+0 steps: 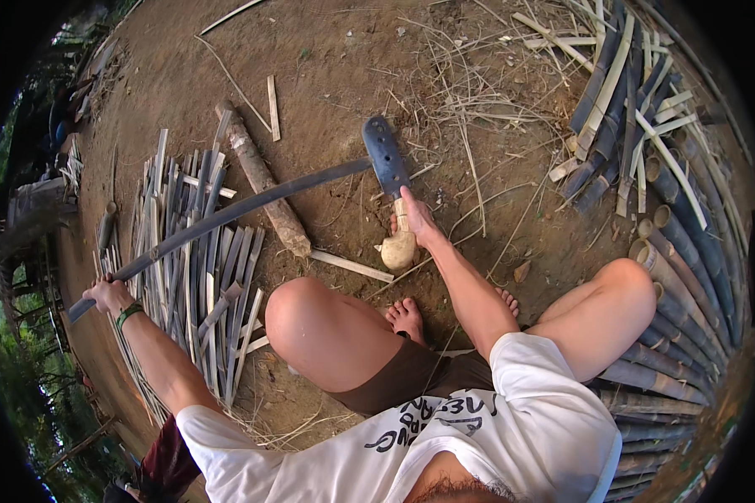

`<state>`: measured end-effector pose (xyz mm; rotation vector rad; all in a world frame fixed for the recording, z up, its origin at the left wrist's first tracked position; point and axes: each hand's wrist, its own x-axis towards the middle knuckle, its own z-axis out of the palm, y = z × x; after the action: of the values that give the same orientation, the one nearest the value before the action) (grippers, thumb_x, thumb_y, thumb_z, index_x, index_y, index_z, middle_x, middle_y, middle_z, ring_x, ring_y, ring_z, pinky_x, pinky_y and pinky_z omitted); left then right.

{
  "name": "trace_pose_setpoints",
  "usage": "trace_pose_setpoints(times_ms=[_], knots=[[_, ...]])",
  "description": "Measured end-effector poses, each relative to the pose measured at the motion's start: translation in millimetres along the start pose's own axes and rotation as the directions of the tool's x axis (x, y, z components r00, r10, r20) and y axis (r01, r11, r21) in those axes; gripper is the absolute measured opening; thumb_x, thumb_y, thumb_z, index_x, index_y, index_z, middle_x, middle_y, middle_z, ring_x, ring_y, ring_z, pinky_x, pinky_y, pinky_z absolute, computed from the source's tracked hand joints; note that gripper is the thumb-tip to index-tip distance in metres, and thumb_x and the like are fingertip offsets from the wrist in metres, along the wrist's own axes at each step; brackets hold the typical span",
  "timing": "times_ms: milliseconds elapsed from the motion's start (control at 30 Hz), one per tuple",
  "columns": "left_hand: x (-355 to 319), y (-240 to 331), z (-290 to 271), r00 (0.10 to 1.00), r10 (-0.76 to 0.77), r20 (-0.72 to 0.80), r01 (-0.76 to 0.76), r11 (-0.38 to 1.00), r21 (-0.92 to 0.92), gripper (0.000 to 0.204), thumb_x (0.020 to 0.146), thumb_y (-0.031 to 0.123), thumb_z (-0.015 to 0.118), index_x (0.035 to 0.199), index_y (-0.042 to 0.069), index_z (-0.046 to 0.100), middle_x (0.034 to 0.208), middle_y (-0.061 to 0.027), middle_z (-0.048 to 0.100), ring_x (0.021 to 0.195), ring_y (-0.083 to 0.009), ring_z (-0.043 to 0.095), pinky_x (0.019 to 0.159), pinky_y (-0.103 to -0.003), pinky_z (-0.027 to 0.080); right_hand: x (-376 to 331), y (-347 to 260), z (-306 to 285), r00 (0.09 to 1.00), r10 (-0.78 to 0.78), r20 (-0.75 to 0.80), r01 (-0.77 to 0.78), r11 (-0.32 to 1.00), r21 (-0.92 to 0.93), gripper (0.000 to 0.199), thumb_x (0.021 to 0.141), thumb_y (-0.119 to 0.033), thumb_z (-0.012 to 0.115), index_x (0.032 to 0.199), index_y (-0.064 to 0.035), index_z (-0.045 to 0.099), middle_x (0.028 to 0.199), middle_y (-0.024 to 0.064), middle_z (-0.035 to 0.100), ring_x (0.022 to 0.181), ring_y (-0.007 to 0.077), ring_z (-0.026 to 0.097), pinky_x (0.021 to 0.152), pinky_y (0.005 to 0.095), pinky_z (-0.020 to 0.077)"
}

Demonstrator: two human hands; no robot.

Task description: The person strips thin layers from a bamboo pole using a machete while sitting on a pile of bamboo poles.

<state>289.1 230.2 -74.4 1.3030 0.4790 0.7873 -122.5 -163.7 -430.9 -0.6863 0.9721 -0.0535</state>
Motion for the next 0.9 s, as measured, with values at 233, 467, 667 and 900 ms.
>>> trace_pose_setpoints(times_ms=[233, 467, 667, 900], knots=[[14.6, 4.6, -34.3, 0.996, -0.051, -0.067, 0.055, 0.997, 0.056, 0.051, 0.103, 0.045, 0.040, 0.083, -0.001, 0.048, 0.071, -0.0094, 0.056, 0.051, -0.0194, 0.049, 0.049, -0.032, 0.044, -10.1, 6.3, -3.8, 0.995, 0.076, 0.058, -0.070, 0.991, -0.111, 0.055, 0.096, -0.058, 0.048, 0.084, -0.0055, 0.059, 0.059, 0.0055, 0.058, 0.046, 0.0176, 0.058, 0.044, 0.0343, 0.0500], [21.1, 1.5, -49.4, 1.000, -0.020, -0.010, 0.020, 0.999, 0.031, 0.056, 0.103, 0.049, 0.035, 0.083, -0.001, 0.049, 0.066, -0.0067, 0.053, 0.050, -0.0185, 0.048, 0.047, -0.031, 0.042, -22.1, 26.1, 2.2, 0.999, 0.016, 0.029, -0.012, 0.991, -0.135, 0.058, 0.092, -0.063, 0.051, 0.081, -0.0065, 0.058, 0.058, 0.0060, 0.057, 0.045, 0.0167, 0.057, 0.045, 0.0331, 0.0486], [61.7, -6.5, -75.7, 0.995, -0.035, -0.094, 0.027, 0.996, -0.083, 0.055, 0.102, 0.047, 0.040, 0.077, -0.001, 0.049, 0.064, -0.0091, 0.055, 0.047, -0.0200, 0.050, 0.043, -0.031, 0.045, -29.6, 45.6, 33.2, 0.999, -0.047, 0.005, 0.047, 0.995, -0.087, 0.055, 0.094, -0.060, 0.050, 0.091, -0.0047, 0.055, 0.059, 0.0065, 0.058, 0.046, 0.0187, 0.057, 0.046, 0.0341, 0.0494], [37.6, -10.9, -107.6, 0.952, -0.093, -0.293, 0.099, 0.995, 0.005, 0.052, 0.099, 0.043, 0.045, 0.077, -0.004, 0.053, 0.073, -0.0153, 0.064, 0.051, -0.0236, 0.058, 0.045, -0.032, 0.052, -40.2, 59.9, 26.0, 1.000, -0.026, 0.000, 0.026, 0.994, -0.104, 0.057, 0.093, -0.063, 0.050, 0.083, -0.0070, 0.057, 0.059, 0.0062, 0.058, 0.047, 0.0177, 0.057, 0.046, 0.0344, 0.0487]])
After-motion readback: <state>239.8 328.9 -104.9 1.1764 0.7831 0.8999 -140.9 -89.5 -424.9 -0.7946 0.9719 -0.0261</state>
